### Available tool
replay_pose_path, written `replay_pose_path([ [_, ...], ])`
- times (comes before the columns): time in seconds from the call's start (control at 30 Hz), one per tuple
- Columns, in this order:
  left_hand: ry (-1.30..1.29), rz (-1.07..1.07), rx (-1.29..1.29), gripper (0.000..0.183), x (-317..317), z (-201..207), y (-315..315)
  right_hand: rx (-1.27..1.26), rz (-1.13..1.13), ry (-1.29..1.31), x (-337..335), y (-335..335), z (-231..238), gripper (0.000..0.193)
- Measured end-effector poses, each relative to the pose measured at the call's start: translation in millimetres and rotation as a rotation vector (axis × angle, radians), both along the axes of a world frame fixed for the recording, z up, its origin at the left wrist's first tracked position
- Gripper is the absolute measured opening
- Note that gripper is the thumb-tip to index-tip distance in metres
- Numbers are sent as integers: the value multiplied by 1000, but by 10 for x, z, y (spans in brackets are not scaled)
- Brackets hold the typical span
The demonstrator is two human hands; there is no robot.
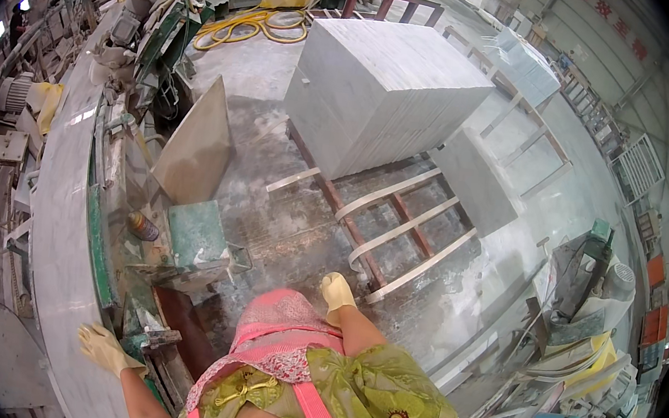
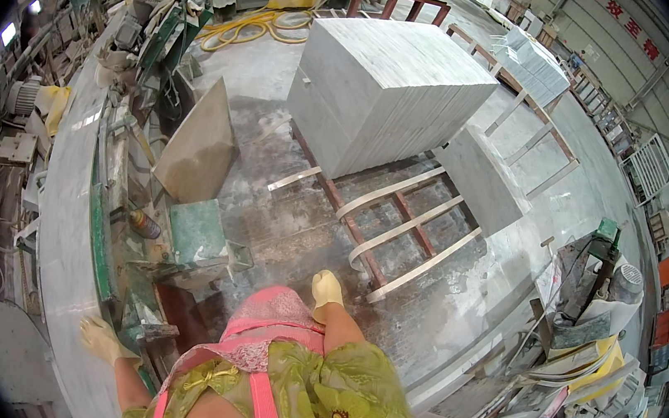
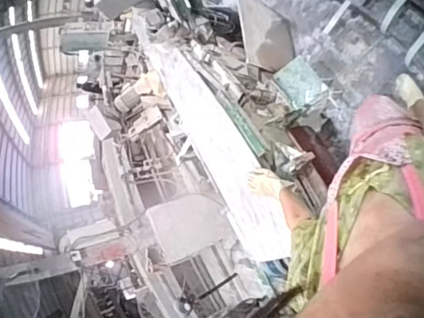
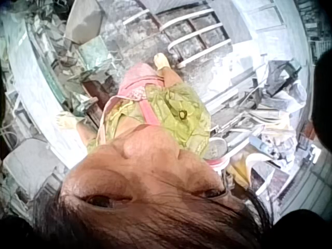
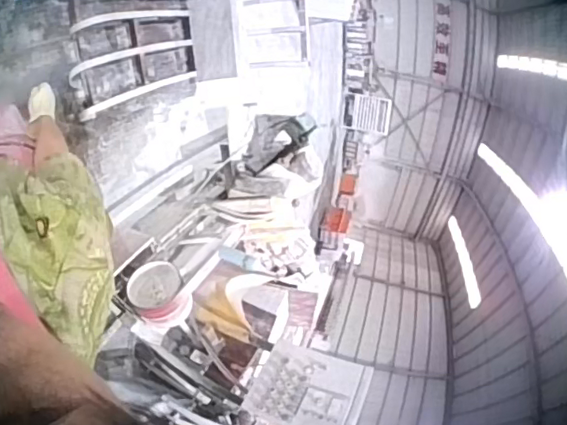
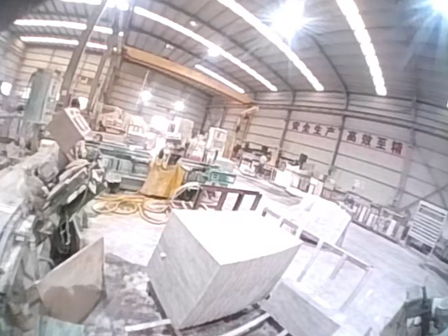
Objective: The person repeatedly picks up large flat panels from a conveyor belt and stacks them on a nearby rack. The person handles each panel by hand, lifts it, and places it on top of the existing stack.
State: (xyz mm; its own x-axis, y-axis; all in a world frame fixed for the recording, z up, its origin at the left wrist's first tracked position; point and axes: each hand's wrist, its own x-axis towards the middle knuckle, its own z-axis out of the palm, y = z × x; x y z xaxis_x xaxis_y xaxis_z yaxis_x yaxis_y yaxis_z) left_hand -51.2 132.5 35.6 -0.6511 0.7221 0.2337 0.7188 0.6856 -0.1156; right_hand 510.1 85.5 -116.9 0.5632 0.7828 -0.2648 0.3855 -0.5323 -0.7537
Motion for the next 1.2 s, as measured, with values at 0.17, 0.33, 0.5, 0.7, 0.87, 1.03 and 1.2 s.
replay_pose_path([
  [0.17, 9, -4, 4, 52, -5, -1, 9, -20, 12, -30, 19, 1, -40, 33],
  [0.33, -3, -8, -7, 52, 41, 67, 20, -48, 14, -32, -5, 3, 77, 33],
  [0.5, 27, -4, 5, 49, -47, 7, -14, -41, 4, 49, -37, 24, 102, 32],
  [0.7, 53, -59, 103, 45, 14, 10, -5, 2, 76, -9, 50, -46, -83, 34],
  [0.87, 82, -57, 180, 45, -126, -199, -25, -112, 163, 69, 29, 56, 203, 36],
  [1.03, 56, -41, 127, 45, -54, -87, -2, -25, 132, 47, 58, 24, 38, 38],
  [1.2, 91, -53, 149, 45, -75, -128, 4, -41, 117, 53, 80, 21, -101, 39],
])
